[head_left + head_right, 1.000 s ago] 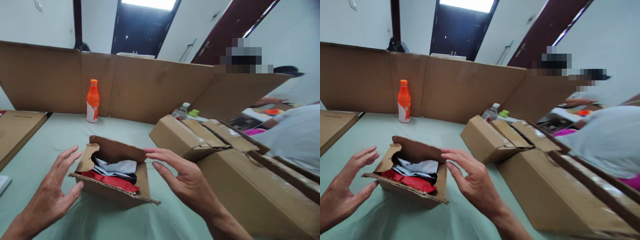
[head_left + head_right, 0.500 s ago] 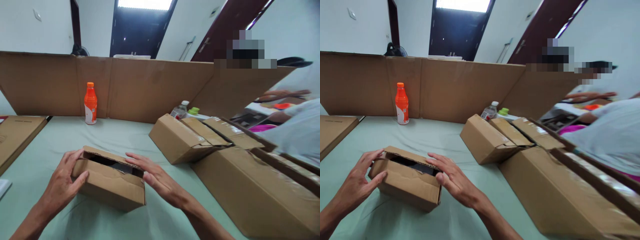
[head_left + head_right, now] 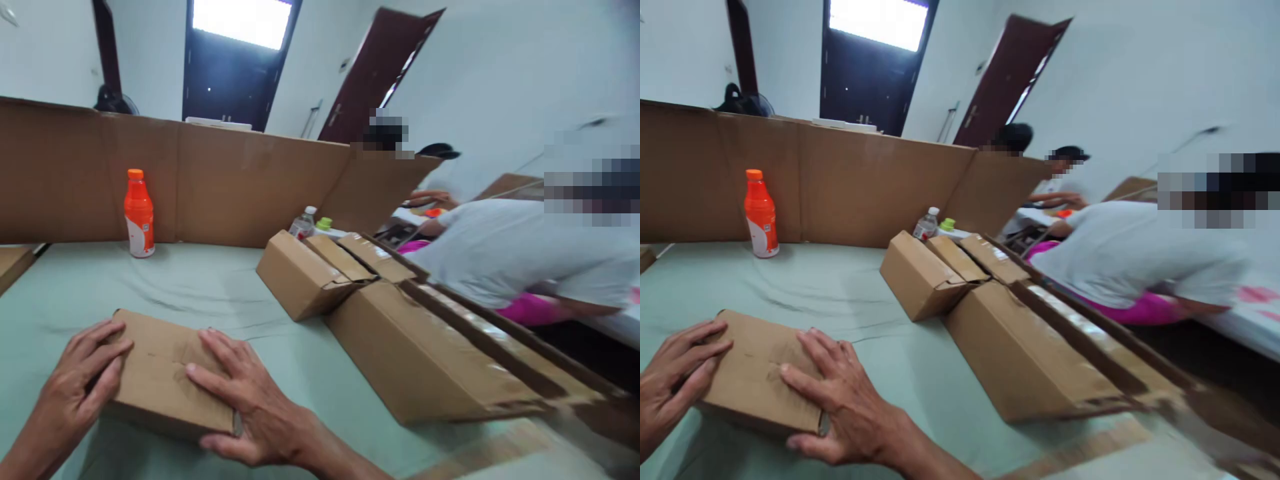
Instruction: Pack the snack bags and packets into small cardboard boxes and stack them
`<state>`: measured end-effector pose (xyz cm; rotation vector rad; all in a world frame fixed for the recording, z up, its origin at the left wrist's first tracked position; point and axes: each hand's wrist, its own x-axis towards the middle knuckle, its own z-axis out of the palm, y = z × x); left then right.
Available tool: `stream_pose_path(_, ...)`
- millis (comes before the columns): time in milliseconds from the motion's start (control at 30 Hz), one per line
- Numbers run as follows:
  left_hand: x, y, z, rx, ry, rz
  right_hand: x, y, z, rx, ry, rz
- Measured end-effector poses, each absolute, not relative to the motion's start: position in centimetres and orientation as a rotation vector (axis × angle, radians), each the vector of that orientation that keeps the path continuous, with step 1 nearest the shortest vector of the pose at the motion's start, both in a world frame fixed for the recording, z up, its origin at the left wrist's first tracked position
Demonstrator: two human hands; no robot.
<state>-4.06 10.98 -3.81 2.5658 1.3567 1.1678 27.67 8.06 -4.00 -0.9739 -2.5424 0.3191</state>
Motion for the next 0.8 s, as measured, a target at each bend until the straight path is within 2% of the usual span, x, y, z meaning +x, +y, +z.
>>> stream_pose_path(267,-1.9,11.5,-3.9,2.434,1.440,1.093,28.9,7.8,-4.1,-0.962,-2.441,0.329)
stream_pose_path(400,2.0,10.2,-5.2,2.308,1.374,0.953,34.9,2.1,-5.0,-1.197,-2.272,0.045)
stream_pose_path(567,4.3,9.5,-8.1,2.303,1.164,0.743,41.0,-5.0,-7.2,-1.737,-1.808,-0.470)
stream_pose_path(667,4.6,9.5,-9.5,2.375,1.051,0.602,42.2,-5.2,-8.3,-1.967,-1.570,-0.667)
stream_pose_path(800,4.5,9.4,-10.7,2.593,0.957,0.558,43.2,-2.0,-8.7,-2.052,-1.494,-0.710)
